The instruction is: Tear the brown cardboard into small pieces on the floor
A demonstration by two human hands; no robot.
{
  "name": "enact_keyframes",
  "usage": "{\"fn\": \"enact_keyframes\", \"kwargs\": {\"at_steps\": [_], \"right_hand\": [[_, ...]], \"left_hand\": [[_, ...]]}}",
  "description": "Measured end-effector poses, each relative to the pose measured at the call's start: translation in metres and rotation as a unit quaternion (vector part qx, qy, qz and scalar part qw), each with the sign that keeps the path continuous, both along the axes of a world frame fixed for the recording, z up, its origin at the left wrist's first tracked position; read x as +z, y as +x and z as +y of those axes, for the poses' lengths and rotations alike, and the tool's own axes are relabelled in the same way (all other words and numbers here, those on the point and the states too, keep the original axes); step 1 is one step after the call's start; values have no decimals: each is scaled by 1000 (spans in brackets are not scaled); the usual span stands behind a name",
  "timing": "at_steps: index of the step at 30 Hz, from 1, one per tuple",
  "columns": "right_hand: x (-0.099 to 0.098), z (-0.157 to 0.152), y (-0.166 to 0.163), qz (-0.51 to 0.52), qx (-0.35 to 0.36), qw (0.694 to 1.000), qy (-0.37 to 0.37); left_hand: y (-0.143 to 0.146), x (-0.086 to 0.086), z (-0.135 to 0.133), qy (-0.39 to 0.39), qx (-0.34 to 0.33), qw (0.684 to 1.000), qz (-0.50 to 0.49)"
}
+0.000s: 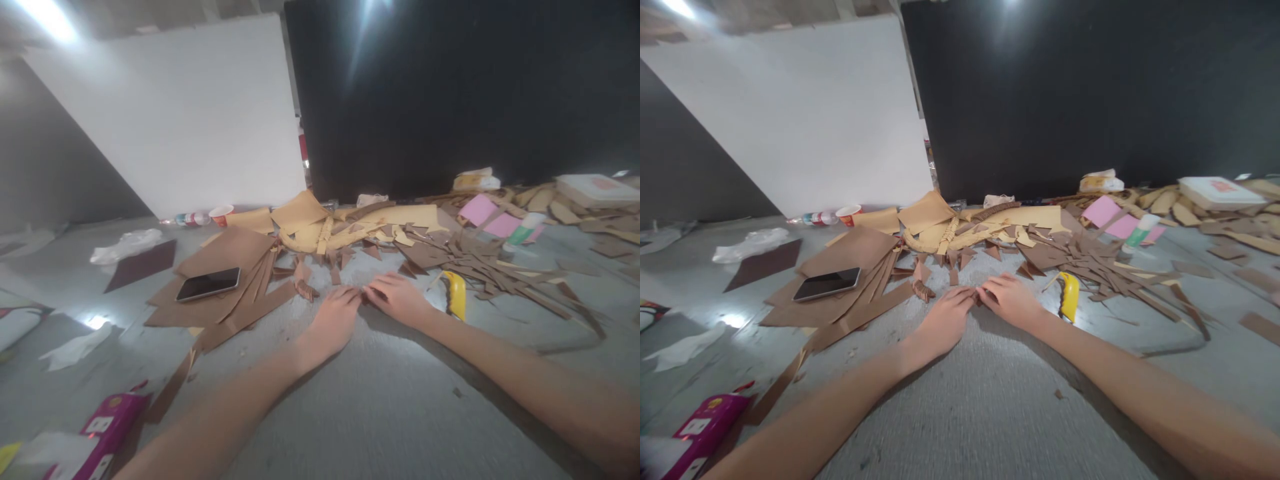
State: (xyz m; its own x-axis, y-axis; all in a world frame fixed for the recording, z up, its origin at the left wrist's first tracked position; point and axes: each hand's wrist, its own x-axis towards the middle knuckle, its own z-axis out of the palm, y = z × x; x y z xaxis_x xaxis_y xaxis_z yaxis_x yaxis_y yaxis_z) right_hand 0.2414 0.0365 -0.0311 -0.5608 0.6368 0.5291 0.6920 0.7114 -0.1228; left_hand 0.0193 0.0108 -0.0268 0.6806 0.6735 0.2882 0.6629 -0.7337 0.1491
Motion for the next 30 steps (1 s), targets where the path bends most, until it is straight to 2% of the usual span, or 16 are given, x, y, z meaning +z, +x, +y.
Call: {"fn": "enact_keyframes", "kwargs": {"at_steps": [4,12,22,30], "right_hand": [[-1,-2,4,23,12,999,31],[-6,2,4,-9,56,997,57],[-3,3,5,-23,99,993,56],[-4,5,5,-39,110,993,29]], "left_hand": [[1,-1,0,-1,-2,1000,5],[1,-1,1,6,0,1000,-11],[1,8,0,-71,43,995,-48],[-1,9,3,-111,45,989,-86]]}}
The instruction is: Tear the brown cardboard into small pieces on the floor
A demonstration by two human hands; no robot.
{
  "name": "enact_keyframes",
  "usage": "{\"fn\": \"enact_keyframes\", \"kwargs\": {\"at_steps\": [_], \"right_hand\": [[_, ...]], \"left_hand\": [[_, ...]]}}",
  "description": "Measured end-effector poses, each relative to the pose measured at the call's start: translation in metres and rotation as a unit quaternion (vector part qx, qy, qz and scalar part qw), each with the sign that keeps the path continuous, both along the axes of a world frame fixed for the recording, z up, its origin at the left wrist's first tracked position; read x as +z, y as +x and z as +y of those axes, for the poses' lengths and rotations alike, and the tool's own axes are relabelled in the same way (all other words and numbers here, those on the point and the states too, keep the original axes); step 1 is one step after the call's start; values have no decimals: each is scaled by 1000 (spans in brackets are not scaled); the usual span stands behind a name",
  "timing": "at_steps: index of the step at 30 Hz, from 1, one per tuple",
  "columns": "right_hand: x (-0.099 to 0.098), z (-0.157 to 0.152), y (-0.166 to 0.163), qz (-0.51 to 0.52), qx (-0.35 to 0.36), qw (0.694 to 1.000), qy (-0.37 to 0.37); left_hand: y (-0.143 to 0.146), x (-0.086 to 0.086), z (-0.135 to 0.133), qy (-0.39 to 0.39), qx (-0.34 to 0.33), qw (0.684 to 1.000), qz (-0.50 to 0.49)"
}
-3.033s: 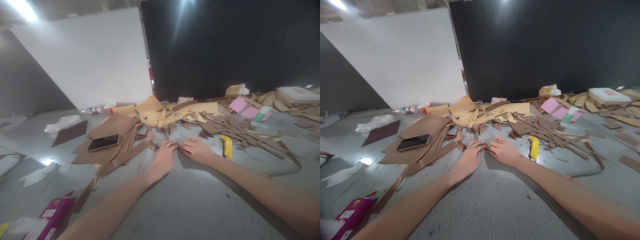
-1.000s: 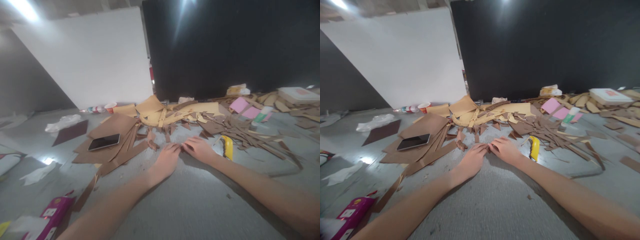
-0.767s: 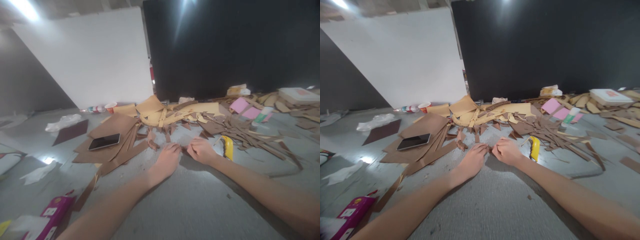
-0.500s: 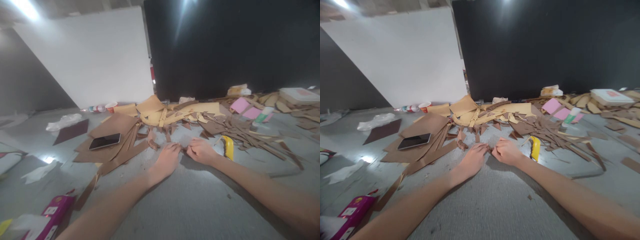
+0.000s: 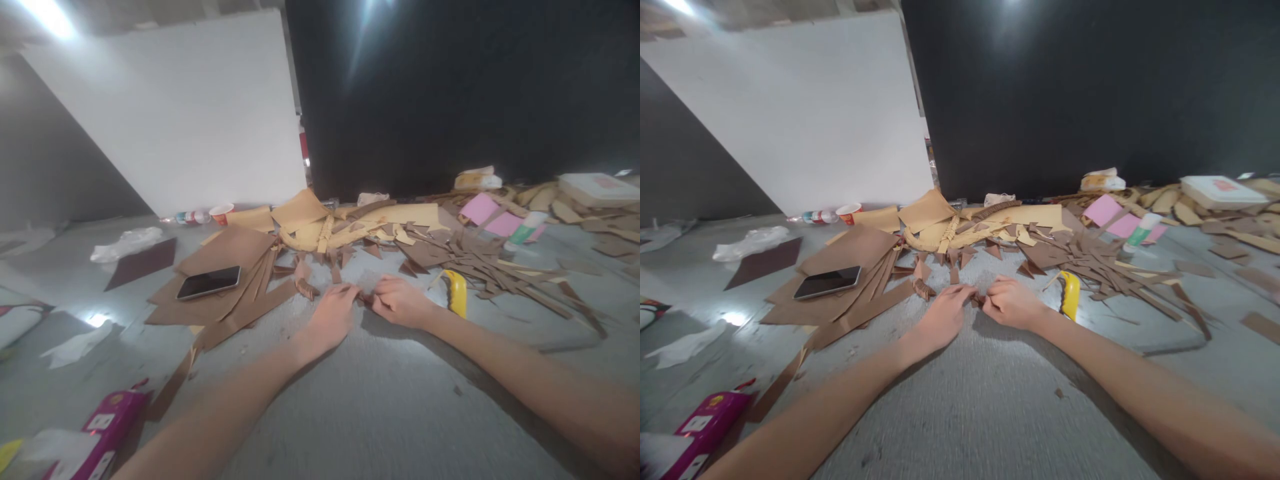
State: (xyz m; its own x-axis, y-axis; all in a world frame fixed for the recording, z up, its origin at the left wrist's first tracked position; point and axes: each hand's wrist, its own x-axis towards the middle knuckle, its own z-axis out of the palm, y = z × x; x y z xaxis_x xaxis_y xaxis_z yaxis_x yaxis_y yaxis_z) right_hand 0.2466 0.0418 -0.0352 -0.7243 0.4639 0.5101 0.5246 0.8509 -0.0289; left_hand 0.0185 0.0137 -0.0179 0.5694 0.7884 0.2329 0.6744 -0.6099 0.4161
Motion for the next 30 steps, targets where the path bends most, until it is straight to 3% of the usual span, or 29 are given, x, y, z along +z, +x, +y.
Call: {"fn": "enact_keyframes", "kwargs": {"at_steps": [12,17,30], "right_hand": [[6,-3,-2,-24,18,1000,5],[2,-3,-3,-15,7,1000,5],[3,-4,-5,25,-69,993,-93]], "left_hand": [[0,9,-2,-13,3,1000,-11],[0,5,-2,-16,10,1000,-25],[1,-3,1,-6,28,998,-63]]}}
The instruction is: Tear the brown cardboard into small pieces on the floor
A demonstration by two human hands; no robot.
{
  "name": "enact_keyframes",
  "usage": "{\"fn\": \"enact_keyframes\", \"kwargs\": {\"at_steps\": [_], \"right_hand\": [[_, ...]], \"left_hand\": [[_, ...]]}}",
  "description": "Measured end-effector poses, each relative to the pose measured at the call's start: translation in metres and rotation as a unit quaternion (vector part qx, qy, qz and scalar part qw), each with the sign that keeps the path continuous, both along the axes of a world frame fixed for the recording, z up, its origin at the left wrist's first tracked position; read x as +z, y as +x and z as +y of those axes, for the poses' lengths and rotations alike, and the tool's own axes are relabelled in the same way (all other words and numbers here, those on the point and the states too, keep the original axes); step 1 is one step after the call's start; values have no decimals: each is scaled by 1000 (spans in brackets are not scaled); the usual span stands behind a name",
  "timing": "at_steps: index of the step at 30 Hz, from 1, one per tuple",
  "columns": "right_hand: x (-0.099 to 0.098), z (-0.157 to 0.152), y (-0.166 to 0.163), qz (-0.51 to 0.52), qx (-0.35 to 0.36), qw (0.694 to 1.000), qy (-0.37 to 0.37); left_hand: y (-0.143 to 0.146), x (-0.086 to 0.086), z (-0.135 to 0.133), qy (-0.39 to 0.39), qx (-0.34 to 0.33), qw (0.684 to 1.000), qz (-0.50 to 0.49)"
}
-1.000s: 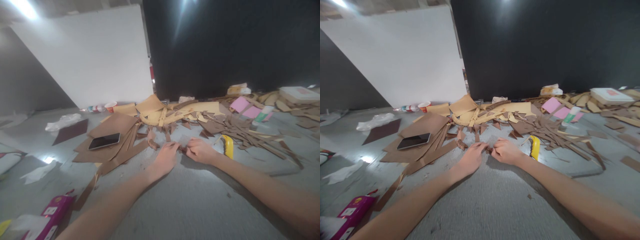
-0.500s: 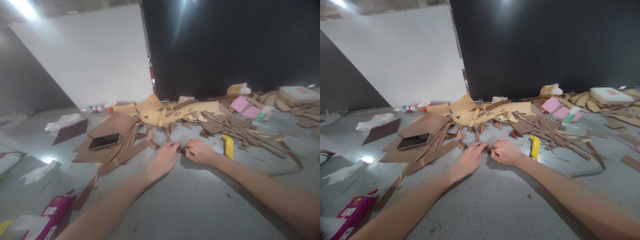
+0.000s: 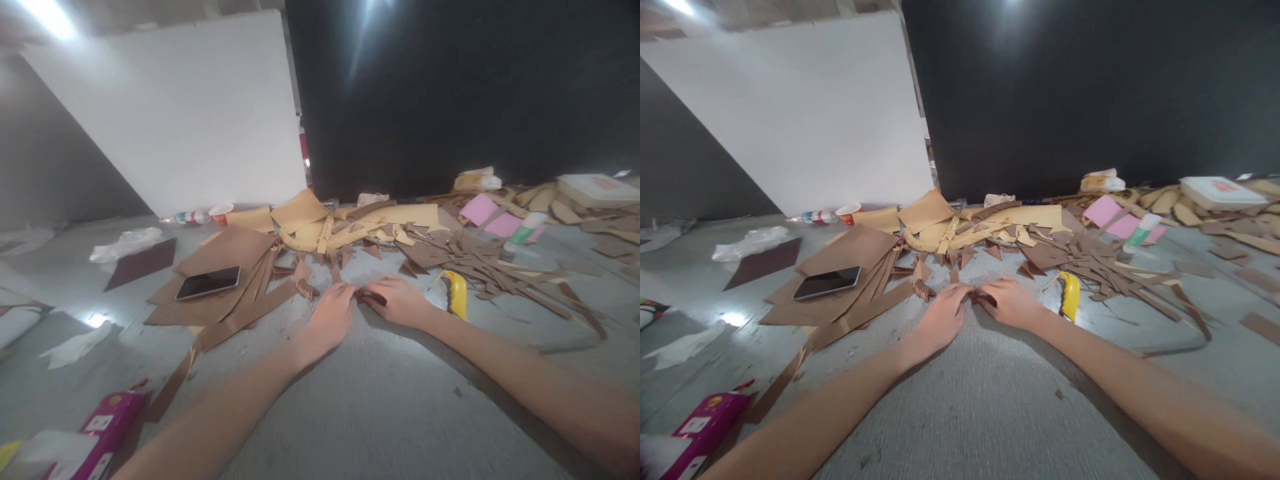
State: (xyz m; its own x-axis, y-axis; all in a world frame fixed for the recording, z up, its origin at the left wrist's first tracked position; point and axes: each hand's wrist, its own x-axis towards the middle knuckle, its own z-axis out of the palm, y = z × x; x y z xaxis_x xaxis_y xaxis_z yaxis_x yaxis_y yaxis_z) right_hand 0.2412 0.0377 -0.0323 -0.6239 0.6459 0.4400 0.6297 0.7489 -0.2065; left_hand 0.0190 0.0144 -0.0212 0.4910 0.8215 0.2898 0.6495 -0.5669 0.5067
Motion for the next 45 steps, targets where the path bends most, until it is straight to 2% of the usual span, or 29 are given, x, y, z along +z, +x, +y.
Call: {"fn": "enact_keyframes", "kwargs": {"at_steps": [4,7,13,26,34,45], "right_hand": [[0,2,0,20,-96,995,-20],[-3,6,2,23,-126,991,-27],[-9,11,7,1,-80,997,3],[-9,14,7,-9,-34,999,8],[-10,14,6,29,-60,997,-32],[2,13,3,113,-100,978,-142]], "left_hand": [[-1,-2,1,21,-3,1000,-11],[-2,-6,3,48,-23,999,5],[-3,-13,6,87,-41,993,68],[-1,-10,3,91,-38,988,122],[0,-8,2,76,-37,991,108],[-1,-6,1,77,-41,990,113]]}}
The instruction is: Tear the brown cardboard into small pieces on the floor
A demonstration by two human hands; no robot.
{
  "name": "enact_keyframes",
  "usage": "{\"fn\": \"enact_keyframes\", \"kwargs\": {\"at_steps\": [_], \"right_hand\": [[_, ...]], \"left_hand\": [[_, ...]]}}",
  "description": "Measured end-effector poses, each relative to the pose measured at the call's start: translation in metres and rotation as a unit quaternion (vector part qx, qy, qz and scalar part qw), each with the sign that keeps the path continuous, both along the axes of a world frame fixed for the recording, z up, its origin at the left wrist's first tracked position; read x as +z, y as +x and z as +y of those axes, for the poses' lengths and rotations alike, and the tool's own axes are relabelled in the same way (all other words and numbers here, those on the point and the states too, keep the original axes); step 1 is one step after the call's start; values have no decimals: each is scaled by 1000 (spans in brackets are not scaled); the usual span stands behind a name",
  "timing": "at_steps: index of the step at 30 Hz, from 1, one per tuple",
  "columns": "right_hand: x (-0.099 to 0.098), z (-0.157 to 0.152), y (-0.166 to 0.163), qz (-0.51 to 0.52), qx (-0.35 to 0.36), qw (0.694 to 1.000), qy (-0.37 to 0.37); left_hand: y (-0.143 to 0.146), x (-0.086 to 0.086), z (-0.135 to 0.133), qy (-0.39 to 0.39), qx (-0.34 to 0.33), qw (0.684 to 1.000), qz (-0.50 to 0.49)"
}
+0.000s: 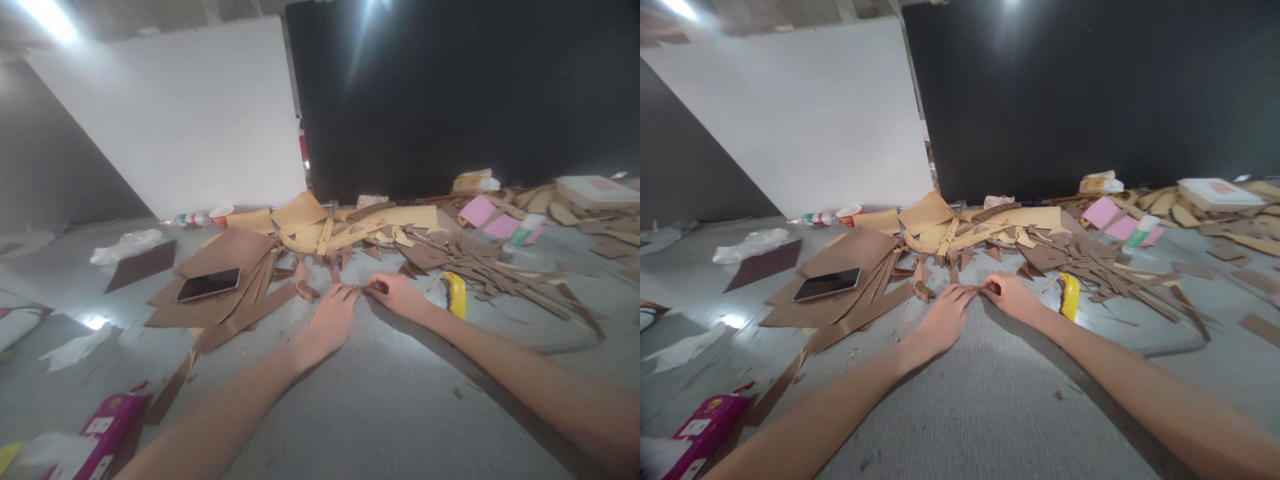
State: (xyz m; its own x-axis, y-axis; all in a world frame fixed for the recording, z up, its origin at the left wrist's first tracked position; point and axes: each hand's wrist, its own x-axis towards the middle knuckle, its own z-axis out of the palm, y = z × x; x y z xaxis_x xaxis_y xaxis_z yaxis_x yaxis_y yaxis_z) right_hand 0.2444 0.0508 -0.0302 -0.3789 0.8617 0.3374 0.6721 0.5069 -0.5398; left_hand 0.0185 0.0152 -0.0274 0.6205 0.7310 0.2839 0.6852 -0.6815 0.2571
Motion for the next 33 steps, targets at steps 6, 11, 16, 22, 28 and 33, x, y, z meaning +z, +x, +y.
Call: {"fn": "enact_keyframes", "kwargs": {"at_steps": [6,11,16,22,28,33], "right_hand": [[5,-3,-2,11,18,1000,-9],[10,-5,-3,12,30,999,-17],[6,-2,-1,4,64,998,12],[-2,4,1,28,45,999,-11],[-8,11,2,33,32,999,-12],[-11,15,1,21,28,999,-19]], "left_hand": [[0,-2,1,5,-1,1000,7],[-1,-2,1,18,-6,999,30],[-1,-4,2,28,-18,999,41],[-1,-2,1,19,-16,999,42],[-1,-1,1,30,-13,999,43],[-2,-4,3,48,-26,997,48]]}}
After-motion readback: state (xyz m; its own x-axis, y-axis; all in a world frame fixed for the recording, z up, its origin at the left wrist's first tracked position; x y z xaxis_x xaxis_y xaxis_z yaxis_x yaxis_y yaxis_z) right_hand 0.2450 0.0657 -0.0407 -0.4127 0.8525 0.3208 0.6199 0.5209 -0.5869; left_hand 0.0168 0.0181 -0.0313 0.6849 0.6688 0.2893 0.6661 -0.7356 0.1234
